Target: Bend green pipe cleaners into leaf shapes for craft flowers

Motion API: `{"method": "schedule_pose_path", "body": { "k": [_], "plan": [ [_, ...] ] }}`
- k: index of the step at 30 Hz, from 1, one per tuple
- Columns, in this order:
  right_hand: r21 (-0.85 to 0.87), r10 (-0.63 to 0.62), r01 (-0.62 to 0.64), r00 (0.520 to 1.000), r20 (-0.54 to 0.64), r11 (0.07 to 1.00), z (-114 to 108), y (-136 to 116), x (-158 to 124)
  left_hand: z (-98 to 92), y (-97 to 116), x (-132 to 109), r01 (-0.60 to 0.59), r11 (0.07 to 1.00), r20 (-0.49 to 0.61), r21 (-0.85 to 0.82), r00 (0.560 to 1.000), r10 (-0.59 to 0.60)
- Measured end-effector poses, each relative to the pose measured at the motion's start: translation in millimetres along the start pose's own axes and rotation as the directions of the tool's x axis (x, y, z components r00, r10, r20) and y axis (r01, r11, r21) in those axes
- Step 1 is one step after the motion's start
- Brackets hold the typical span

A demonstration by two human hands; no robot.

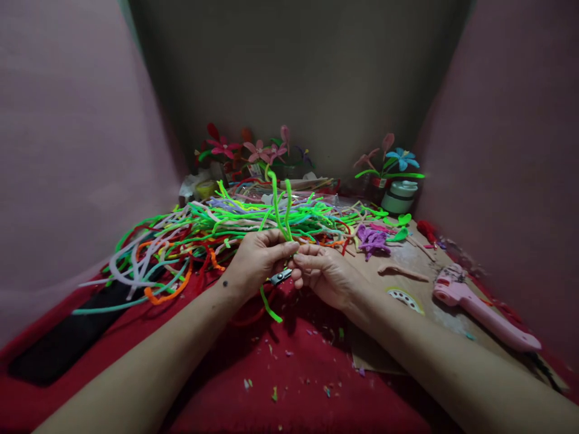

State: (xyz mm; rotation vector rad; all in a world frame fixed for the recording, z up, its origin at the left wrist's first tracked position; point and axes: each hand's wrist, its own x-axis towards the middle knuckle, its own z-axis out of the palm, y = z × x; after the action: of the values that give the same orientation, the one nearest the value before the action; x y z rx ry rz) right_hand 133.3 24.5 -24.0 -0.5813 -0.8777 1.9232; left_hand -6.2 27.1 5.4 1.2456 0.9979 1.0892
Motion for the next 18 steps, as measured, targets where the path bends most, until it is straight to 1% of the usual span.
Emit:
{"method": "schedule_pose_path", "body": {
  "k": [3, 5, 8, 10, 11, 13, 15, 16, 18],
  "plan": [
    [-0.056, 0.011, -0.010, 1.000, 0.020, 0.998, -1.6, 0.5, 0.2, 0.2, -1.4, 1.2, 0.023, 1.000, 0.002, 0.006, 1.000, -0.023],
    [-0.126, -0.003, 0.001, 1.000, -0.020, 0.992, -1.0, 0.6, -0.8, -0.1, -1.1, 2.0, 0.015, 1.000, -0.031, 0.018, 0.999, -0.014],
    [-0.268, -0.050, 0.015, 0.991, -0.123, 0.963, 2.3, 0.4, -3.7, -0.8, -0.7, 3.4, -0.051, 0.999, -0.107, 0.009, 0.993, 0.051],
    [-0.347, -0.069, 0.010, 0.985, -0.157, 0.938, 4.2, 0.8, -5.4, -2.1, -1.6, 4.9, -0.075, 0.997, -0.104, -0.025, 0.992, 0.072],
    [-0.368, -0.073, 0.012, 0.986, -0.152, 0.930, 4.6, 1.1, -5.8, -2.9, -2.2, 5.6, -0.072, 0.996, -0.091, -0.050, 0.994, 0.067],
    [-0.365, -0.085, 0.045, 0.992, -0.095, 0.930, 4.0, 1.9, -5.4, -3.9, -3.0, 6.3, -0.046, 0.994, -0.067, -0.100, 0.997, 0.040],
    [-0.317, -0.114, 0.101, 0.993, -0.022, 0.943, 2.0, 2.4, -3.8, -3.3, -2.4, 5.6, -0.008, 0.990, -0.049, -0.139, 0.999, 0.001],
    [-0.290, -0.131, 0.124, 0.991, -0.003, 0.949, 0.9, 2.5, -2.8, -2.3, -1.6, 4.7, 0.016, 0.989, -0.040, -0.149, 0.999, -0.022],
    [-0.247, -0.139, 0.129, 0.990, -0.025, 0.960, -0.9, 2.4, -1.0, 1.0, 0.6, 2.3, 0.073, 0.986, -0.028, -0.153, 0.997, -0.078]
  ]
}}
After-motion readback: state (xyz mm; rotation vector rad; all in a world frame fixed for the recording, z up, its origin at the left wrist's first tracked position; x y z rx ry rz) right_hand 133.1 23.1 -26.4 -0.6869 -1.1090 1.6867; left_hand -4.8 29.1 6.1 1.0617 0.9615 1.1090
